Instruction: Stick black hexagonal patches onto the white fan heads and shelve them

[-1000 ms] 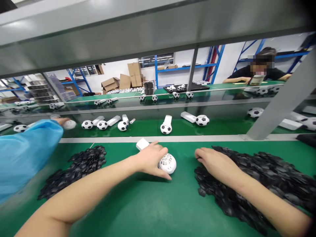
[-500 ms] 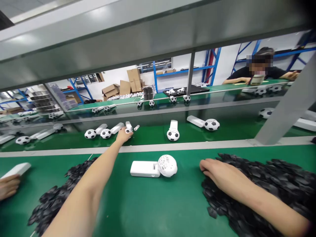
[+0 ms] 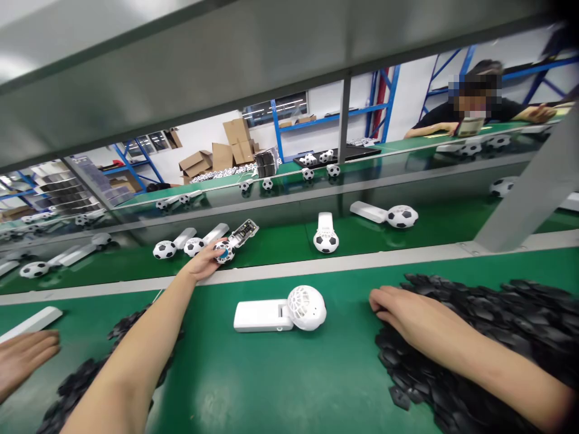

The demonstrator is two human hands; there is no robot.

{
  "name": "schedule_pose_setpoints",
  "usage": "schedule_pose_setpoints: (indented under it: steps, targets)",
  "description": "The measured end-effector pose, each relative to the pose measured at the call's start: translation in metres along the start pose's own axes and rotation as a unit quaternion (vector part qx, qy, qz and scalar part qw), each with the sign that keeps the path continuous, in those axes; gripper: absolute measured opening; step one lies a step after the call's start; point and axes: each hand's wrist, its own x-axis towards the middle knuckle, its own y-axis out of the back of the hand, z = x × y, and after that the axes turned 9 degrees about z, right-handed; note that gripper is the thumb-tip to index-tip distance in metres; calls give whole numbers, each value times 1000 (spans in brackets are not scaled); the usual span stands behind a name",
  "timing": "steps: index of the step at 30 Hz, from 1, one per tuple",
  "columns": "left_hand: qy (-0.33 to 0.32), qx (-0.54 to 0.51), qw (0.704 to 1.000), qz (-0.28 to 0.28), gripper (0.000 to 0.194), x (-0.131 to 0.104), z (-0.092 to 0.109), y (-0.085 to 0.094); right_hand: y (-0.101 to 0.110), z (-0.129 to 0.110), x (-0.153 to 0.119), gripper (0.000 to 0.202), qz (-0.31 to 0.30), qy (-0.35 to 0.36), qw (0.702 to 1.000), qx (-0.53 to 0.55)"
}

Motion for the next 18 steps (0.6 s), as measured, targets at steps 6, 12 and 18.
schedule_pose_setpoints:
  steps: [6,12,18]
  targets:
    - [48,-46,997,-33,46,0,6,-12,6,-4,-1,19,11,15,1000,-4]
    - [85,-84,990,-73,26,-18,15,-40,9,-7,-2,15,19,28,999,-31]
    - [131,-23,978,-162,38,-40,13,-92,2,-2,0,31,130,38,991,17]
